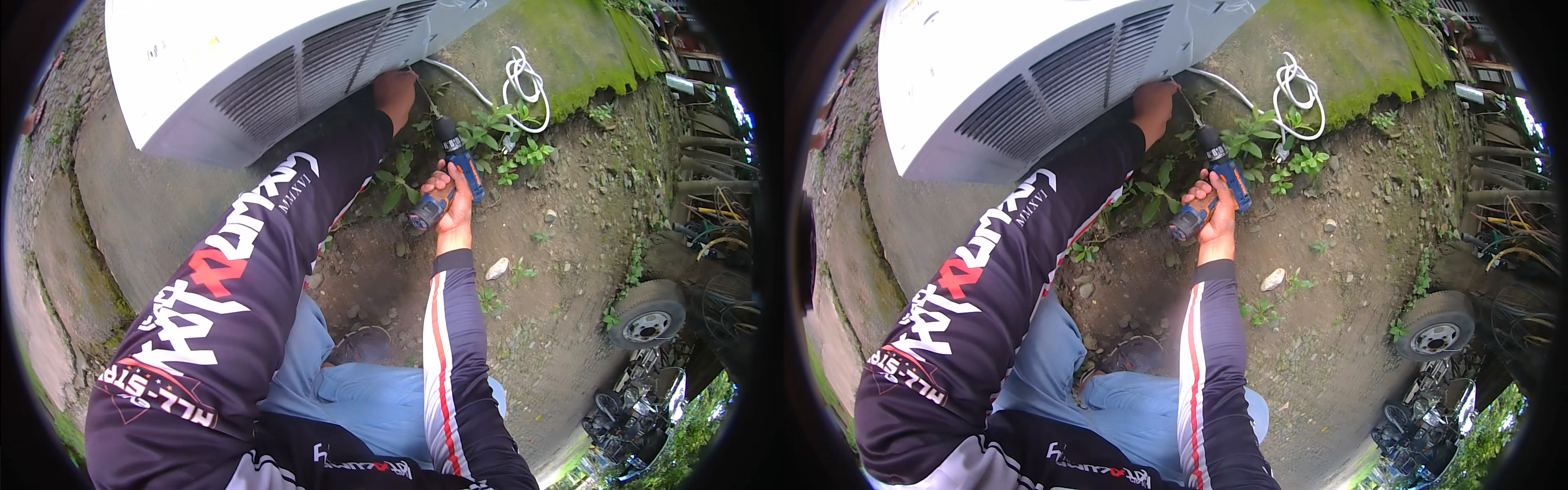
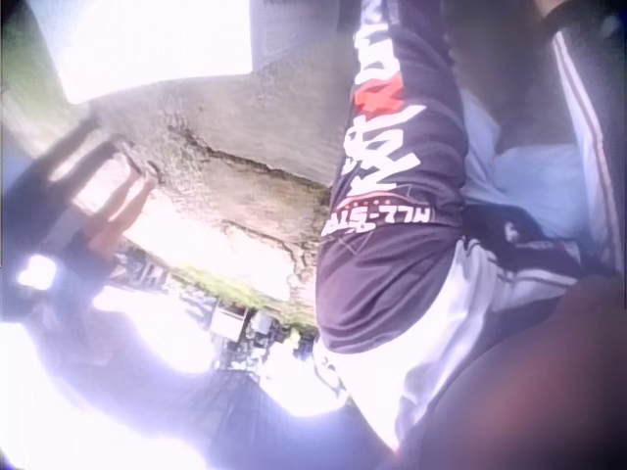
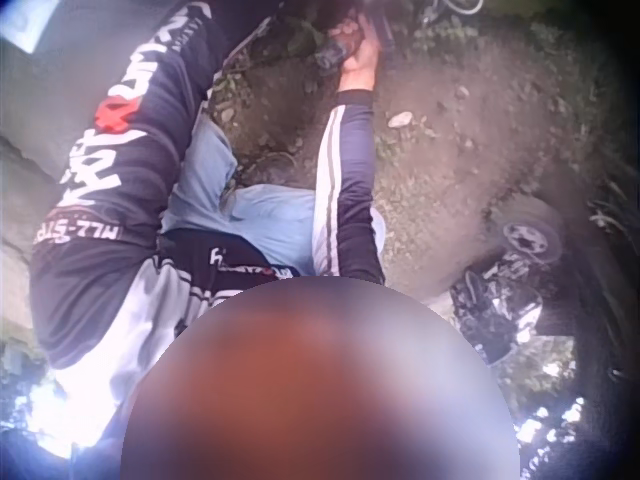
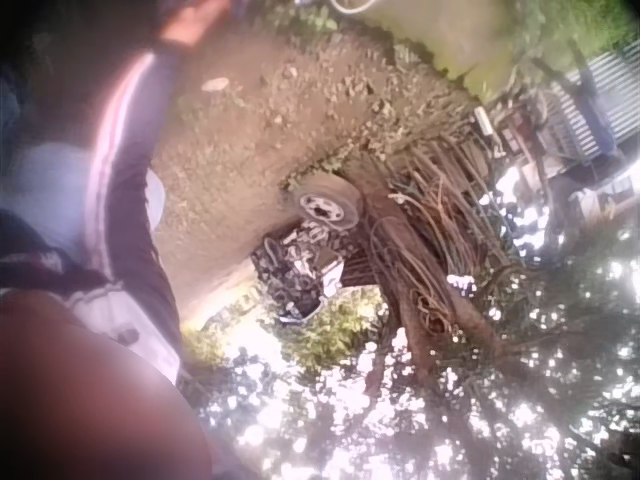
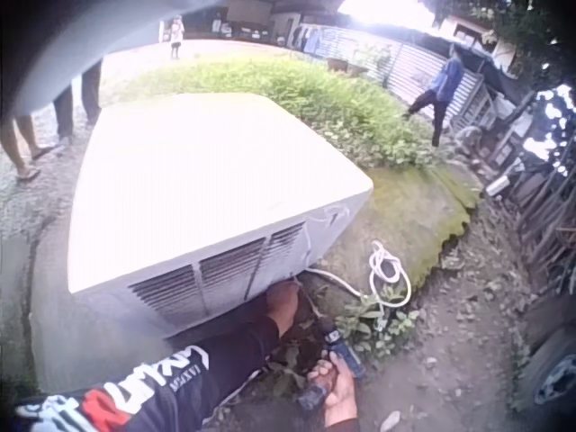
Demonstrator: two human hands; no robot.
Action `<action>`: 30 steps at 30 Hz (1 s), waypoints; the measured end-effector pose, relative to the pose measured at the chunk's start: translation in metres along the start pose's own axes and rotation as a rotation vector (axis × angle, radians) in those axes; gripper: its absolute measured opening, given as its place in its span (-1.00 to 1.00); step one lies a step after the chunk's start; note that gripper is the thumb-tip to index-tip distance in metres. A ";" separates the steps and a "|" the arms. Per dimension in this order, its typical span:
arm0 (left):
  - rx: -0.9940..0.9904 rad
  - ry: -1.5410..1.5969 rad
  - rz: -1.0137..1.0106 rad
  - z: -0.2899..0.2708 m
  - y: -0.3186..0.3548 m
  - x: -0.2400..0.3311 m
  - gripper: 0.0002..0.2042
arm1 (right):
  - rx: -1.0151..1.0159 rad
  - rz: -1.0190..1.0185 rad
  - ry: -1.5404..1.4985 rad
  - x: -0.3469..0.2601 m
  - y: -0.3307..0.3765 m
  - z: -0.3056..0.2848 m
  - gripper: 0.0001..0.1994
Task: The person uses a cordless drill to remove screws from the casing of a white air conditioner unit. They then open the front panel and remove the filter, exposing the internal components.
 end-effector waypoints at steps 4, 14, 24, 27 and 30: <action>-0.054 -0.033 0.110 -0.002 -0.007 -0.002 -0.87 | -0.063 0.050 -0.072 0.003 -0.004 -0.004 -0.85; 0.004 0.008 0.084 0.001 -0.004 -0.001 -0.87 | -0.035 0.099 -0.119 0.006 -0.004 -0.004 -0.83; 0.045 0.184 -0.111 0.004 -0.004 -0.002 -0.82 | -0.008 0.063 -0.110 0.011 -0.001 -0.005 -0.85; 0.064 0.252 -0.192 0.006 0.009 0.008 -0.80 | -0.010 0.048 -0.093 0.012 0.001 -0.004 -0.84; 0.111 0.316 -0.238 0.008 0.018 0.016 -0.78 | 0.027 0.027 -0.064 0.011 0.002 -0.004 -0.84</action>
Point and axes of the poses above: each hand's wrist, its own y-axis away from the middle knuckle, its own z-axis out of the palm, x = y × z, the point moved 6 cm from there along -y, towards the middle knuckle, and after that the axes turned 3 degrees about -x, right-handed, at the moved point
